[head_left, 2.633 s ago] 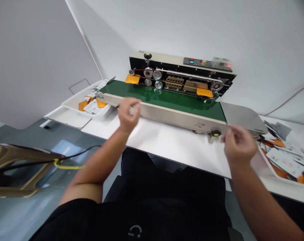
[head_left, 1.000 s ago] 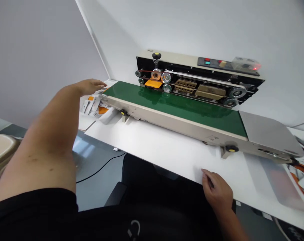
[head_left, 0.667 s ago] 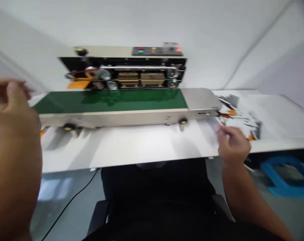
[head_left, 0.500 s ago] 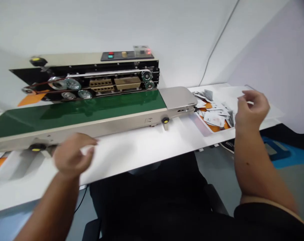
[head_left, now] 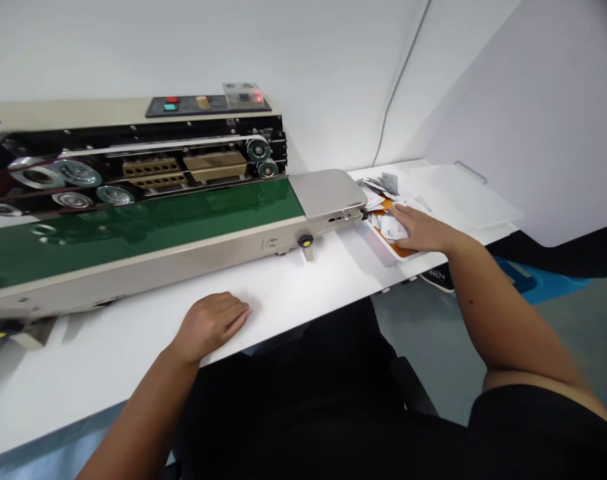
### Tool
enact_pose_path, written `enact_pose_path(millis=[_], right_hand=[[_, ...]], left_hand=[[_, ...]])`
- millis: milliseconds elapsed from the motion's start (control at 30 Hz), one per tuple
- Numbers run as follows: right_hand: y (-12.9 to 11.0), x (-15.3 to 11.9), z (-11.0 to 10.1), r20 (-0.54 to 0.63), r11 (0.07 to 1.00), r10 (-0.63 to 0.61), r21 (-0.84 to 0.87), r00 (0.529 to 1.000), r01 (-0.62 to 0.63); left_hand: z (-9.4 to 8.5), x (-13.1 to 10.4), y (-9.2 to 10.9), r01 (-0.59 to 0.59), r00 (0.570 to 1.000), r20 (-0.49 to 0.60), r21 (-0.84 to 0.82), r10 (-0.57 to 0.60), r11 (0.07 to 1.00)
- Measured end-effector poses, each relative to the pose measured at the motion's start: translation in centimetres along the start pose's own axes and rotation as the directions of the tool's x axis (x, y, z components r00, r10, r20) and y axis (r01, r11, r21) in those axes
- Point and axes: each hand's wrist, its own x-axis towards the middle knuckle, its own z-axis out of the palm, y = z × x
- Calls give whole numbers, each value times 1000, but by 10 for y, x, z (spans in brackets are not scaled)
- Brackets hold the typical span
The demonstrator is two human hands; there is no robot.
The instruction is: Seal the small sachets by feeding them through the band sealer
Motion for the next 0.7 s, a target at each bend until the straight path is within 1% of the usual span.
enact_pose_path(millis=[100, 167, 267, 367, 433, 567, 600, 633, 700], right_hand=[[-10, 6, -2, 45, 996, 24, -86, 999, -20], [-16, 9, -7, 64, 993, 50, -108, 997, -43], [-24, 12, -15, 60, 992, 86, -103, 994, -80], [-31, 13, -18, 60, 985, 99, -149, 993, -89], [-36, 14, -16, 32, 976, 87, -201, 996, -79], [-43, 12, -6, -144, 951, 22, -302, 989, -65], [-44, 12, -4, -164, 947, 15, -314, 986, -67], [-45, 12, -4, -160, 948, 18, -310, 987, -68], [-48, 15, -5, -97, 960, 60, -266, 993, -84]], left_hand=[[1, 0, 3, 21, 1000, 15, 2, -21, 1000], [2, 0, 3, 34, 999, 20, 5, -34, 999], [4, -2, 2, 47, 999, 16, 21, -47, 999], [4, -3, 1, 47, 999, 1, 42, -47, 998], [4, -3, 2, 49, 999, -14, 56, -48, 997], [4, -3, 2, 70, 997, -22, 72, -68, 995], [5, -3, 2, 77, 997, -21, 72, -76, 994], [5, -4, 2, 87, 996, -26, 69, -85, 994], [6, -4, 1, 113, 993, -42, 59, -110, 992]])
